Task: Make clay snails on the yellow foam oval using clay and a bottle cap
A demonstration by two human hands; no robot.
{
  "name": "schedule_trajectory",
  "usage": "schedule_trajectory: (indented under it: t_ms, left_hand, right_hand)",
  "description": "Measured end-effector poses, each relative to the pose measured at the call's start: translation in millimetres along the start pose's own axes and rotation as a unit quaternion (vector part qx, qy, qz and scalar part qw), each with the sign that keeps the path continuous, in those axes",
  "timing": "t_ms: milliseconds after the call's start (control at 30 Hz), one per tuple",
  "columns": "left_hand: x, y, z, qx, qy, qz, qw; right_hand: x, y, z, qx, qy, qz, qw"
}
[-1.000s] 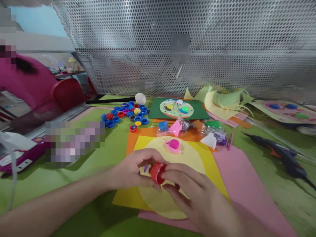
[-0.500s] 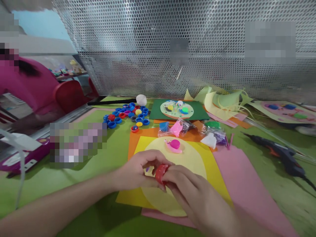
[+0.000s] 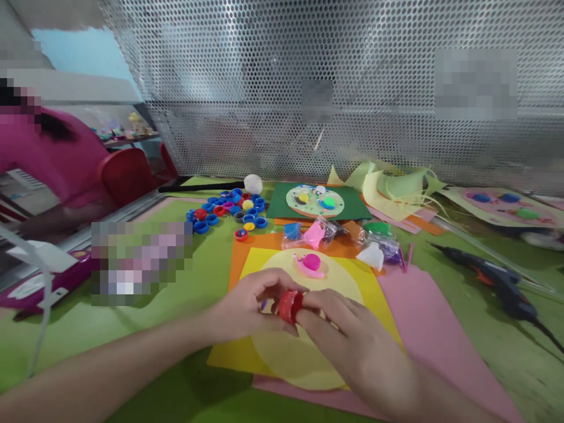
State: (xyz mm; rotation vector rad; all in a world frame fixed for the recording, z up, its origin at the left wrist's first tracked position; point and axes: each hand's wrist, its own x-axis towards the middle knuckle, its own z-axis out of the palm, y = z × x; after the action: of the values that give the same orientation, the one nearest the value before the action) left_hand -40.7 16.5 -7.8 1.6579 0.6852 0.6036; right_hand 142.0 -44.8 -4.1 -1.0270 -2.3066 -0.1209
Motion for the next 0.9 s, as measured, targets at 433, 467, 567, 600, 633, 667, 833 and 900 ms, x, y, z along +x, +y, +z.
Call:
schedule_trajectory:
  t_ms: [433,467,567,600,633,667,833,900]
  left_hand:
    - [-2.2,-4.0,-3.9,0.219,-0.039,0.138,0.965]
    - [-2.4,-3.4,-4.1,0.219,-0.037,0.144,0.964]
    - [-1.9,-1.6,-4.9,0.219,-0.039,0.157,0.962]
    - [-1.5,-1.1,-5.1,0.220,-0.039,0.158,0.962]
    - [-1.1,-0.7,-5.3,0.222,-0.038,0.156,0.962]
    - [-0.8,-0.4,-5.5,0.223,-0.035,0.153,0.962]
    - [-0.2,-1.0,-5.7,0.221,-0.038,0.128,0.966]
    - [0.3,-1.6,-5.5,0.227,-0.041,0.122,0.965]
  right_hand:
    - [-6.3,10.3,-5.0,0.229,-0.057,0.059,0.970]
    - [-4.9,10.5,-7.4,0.253,-0.043,0.072,0.964]
    - [0.4,13.6,-17.1,0.301,0.029,0.117,0.946]
    - [2.0,16.0,-20.5,0.321,0.053,0.140,0.935]
    - [3.4,19.2,-23.8,0.345,0.075,0.169,0.920]
    - [4.4,23.1,-26.9,0.373,0.092,0.202,0.901]
    - [6.7,52.4,-44.0,0.501,0.201,0.326,0.776]
    - [6.1,65.5,-54.0,0.547,0.251,0.338,0.724]
